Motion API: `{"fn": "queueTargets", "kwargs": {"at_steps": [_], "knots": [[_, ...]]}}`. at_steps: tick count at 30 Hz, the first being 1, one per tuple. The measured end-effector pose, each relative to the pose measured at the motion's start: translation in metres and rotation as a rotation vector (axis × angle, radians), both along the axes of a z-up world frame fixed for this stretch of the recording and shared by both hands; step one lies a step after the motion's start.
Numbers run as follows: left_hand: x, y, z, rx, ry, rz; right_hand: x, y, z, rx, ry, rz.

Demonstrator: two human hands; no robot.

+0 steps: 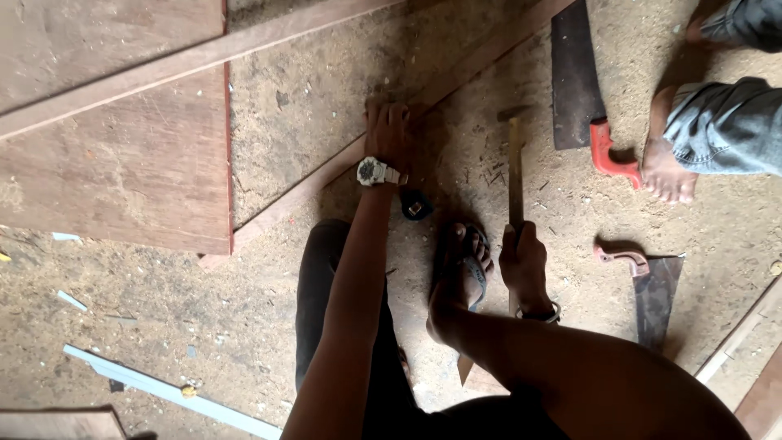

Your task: Assembling a wooden cabinet by hammering nails into plywood sheets.

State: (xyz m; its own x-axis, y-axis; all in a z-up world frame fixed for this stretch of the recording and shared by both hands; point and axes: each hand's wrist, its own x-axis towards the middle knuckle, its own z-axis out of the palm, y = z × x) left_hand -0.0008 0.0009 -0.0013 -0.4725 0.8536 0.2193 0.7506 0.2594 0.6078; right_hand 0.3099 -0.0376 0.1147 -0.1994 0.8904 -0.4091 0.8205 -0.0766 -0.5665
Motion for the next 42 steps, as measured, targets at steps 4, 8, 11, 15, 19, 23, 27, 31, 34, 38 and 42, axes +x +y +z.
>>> {"fn": "queueTargets", "kwargs": {"at_steps": [4,8,11,15,19,23,27,31,34,38,42], "knots": [[0.000,-0.002,0.006,-0.016,-0.034,-0.012,-0.015,-0.001,0.004,-0.052,0.035,0.049],[0.000,0.000,0.012,-0.006,-0.088,0.006,-0.031,0.004,0.011,-0.183,0.039,0.039],[-0.001,-0.002,0.013,0.018,-0.096,0.006,-0.035,0.002,0.006,-0.113,0.079,0.092],[0.001,-0.003,0.004,0.055,-0.091,-0.005,-0.031,0.001,0.003,-0.066,0.100,0.132],[-0.001,-0.008,-0.005,-0.009,-0.003,0.041,-0.041,0.001,0.007,-0.093,0.089,0.124],[0.001,-0.007,0.000,-0.023,-0.091,0.027,-0.033,0.004,-0.008,-0.070,0.043,0.154],[-0.001,-0.008,-0.017,-0.093,-0.061,0.046,-0.046,0.008,0.000,-0.033,0.094,0.189],[-0.002,-0.010,-0.022,0.006,-0.044,0.066,-0.061,0.003,0.000,-0.088,0.078,0.214],[0.004,-0.009,-0.004,0.030,-0.054,0.066,-0.056,0.007,-0.003,-0.068,0.039,0.314],[0.000,-0.007,-0.029,-0.178,0.291,-0.076,-0.075,0.010,0.014,-0.137,0.072,0.309],[0.005,-0.011,-0.006,0.016,-0.097,0.098,-0.080,0.010,0.017,-0.161,0.045,0.295]]}}
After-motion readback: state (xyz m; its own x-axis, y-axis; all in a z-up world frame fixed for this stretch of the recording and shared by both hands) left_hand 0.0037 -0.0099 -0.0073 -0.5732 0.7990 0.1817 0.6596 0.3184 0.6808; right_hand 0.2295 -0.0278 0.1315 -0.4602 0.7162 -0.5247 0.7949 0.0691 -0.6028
